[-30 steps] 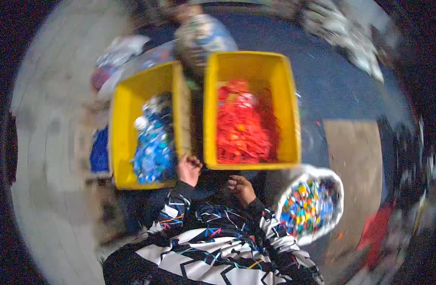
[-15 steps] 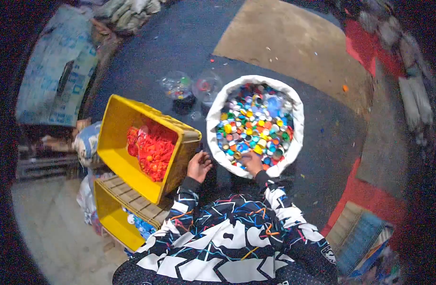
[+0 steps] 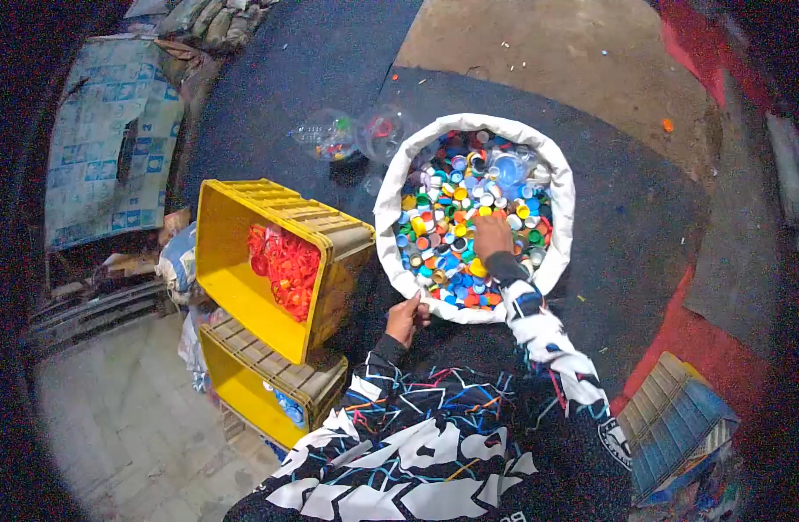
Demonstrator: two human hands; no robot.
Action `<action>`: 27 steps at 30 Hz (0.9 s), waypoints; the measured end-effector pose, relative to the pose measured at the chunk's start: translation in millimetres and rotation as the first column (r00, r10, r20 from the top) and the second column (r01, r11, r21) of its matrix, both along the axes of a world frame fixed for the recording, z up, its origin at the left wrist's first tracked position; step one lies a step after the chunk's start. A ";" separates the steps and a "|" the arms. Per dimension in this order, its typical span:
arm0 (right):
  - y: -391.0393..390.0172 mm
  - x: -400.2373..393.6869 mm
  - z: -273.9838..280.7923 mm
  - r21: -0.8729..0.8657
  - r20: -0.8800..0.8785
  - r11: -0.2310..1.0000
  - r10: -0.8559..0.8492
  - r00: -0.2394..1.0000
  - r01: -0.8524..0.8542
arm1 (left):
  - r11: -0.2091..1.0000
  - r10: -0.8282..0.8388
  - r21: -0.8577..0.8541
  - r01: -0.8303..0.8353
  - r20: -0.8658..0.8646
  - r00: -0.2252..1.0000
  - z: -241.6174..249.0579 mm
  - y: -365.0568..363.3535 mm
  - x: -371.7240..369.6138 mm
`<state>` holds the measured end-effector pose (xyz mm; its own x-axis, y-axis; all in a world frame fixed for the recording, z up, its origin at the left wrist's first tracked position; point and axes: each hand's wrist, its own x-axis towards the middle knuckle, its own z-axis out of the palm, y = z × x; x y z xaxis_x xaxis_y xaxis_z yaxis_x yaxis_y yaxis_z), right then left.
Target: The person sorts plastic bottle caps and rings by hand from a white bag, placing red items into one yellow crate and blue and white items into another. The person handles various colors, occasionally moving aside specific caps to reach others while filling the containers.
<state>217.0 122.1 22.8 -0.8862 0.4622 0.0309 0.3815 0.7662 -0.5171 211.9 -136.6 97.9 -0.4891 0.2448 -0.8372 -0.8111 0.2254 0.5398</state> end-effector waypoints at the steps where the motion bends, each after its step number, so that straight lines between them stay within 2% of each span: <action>1: -1.7 -14.6 -3.8 0.119 -0.029 0.988 0.104 0.994 -0.100 | 1.000 0.014 -0.002 -0.014 0.000 1.000 -3.3 -5.2 -1.0; 3: -6.7 -37.7 -6.1 0.167 -0.015 0.971 0.174 0.985 -0.170 | 0.999 -0.020 -0.034 0.019 -0.027 0.999 -4.7 -10.5 -9.0; 5: -7.4 -53.3 -15.0 0.221 0.074 0.947 0.221 0.972 -0.232 | 0.994 -0.077 -0.083 0.067 -0.126 0.989 -3.5 -7.4 -16.2; 8: -7.1 -62.0 -24.9 0.219 0.243 0.920 0.272 0.931 -0.326 | 0.954 -0.280 -0.207 0.218 -0.350 0.894 -13.5 -6.4 -32.8; 12: -4.8 -61.9 -21.8 0.283 0.239 0.889 0.298 0.924 -0.359 | 0.912 -0.397 -0.299 0.281 -0.470 0.788 -36.4 16.6 -59.2; 13: -4.3 -60.5 -19.3 0.252 0.246 0.902 0.291 0.925 -0.350 | 0.889 -0.448 -0.332 0.314 -0.502 0.740 -39.7 23.8 -66.6; 15: -4.2 -59.9 -10.7 0.192 0.253 0.929 0.264 0.931 -0.316 | 0.900 -0.432 -0.314 0.303 -0.532 0.729 -44.7 42.2 -78.4; 16: -3.6 -59.1 -1.4 0.121 0.280 0.956 0.225 0.933 -0.266 | 0.866 -0.496 -0.381 0.324 -0.565 0.660 -44.8 50.3 -85.7; 18: -1.0 -49.6 -0.8 -0.070 0.089 0.995 0.082 0.993 -0.076 | 0.788 -0.613 -0.508 0.347 -0.606 0.506 -45.7 68.6 -98.2; 19: -0.7 -39.9 -5.3 -0.175 0.007 0.984 -0.008 1.000 0.009 | 0.803 -0.592 -0.468 0.368 -0.698 0.403 -53.1 71.9 -103.3; 20: -2.1 -26.6 -12.7 -0.190 -0.133 0.978 -0.111 0.985 0.085 | 0.790 -0.607 -0.473 0.389 -0.693 0.390 -60.2 76.3 -105.1; 21: -0.8 -18.8 3.7 -0.357 -0.016 0.916 -0.204 0.979 0.185 | 0.778 -0.620 -0.477 0.409 -0.689 0.375 -62.6 82.9 -107.6; 22: 2.1 -6.8 8.4 -0.477 0.033 0.842 -0.269 0.963 0.252 | 0.701 -0.708 -0.590 0.399 -0.641 0.297 -61.3 91.2 -108.3; 23: 6.9 6.1 11.4 -0.584 0.088 0.748 -0.326 0.941 0.314 | 0.706 -0.696 -0.617 0.349 -0.695 0.179 -75.1 92.7 -107.5; 24: 9.7 22.9 -4.5 -0.696 0.071 0.636 -0.400 0.914 0.333 | 0.684 -0.720 -0.646 0.338 -0.673 0.170 -76.8 97.3 -107.0; 25: 14.2 37.6 5.1 -0.796 0.060 0.525 -0.428 0.902 0.302 | 0.661 -0.743 -0.675 0.326 -0.650 0.160 -74.5 103.6 -108.2; 26: 18.6 52.8 5.9 -0.901 0.124 0.310 -0.488 0.864 0.304 | 0.612 -0.789 -0.709 0.350 -0.581 0.201 -72.3 108.4 -108.8; 27: 20.1 64.9 10.1 -0.956 0.200 0.077 -0.530 0.824 0.282 | 0.643 -0.761 -0.690 0.332 -0.623 0.181 -76.2 109.2 -109.7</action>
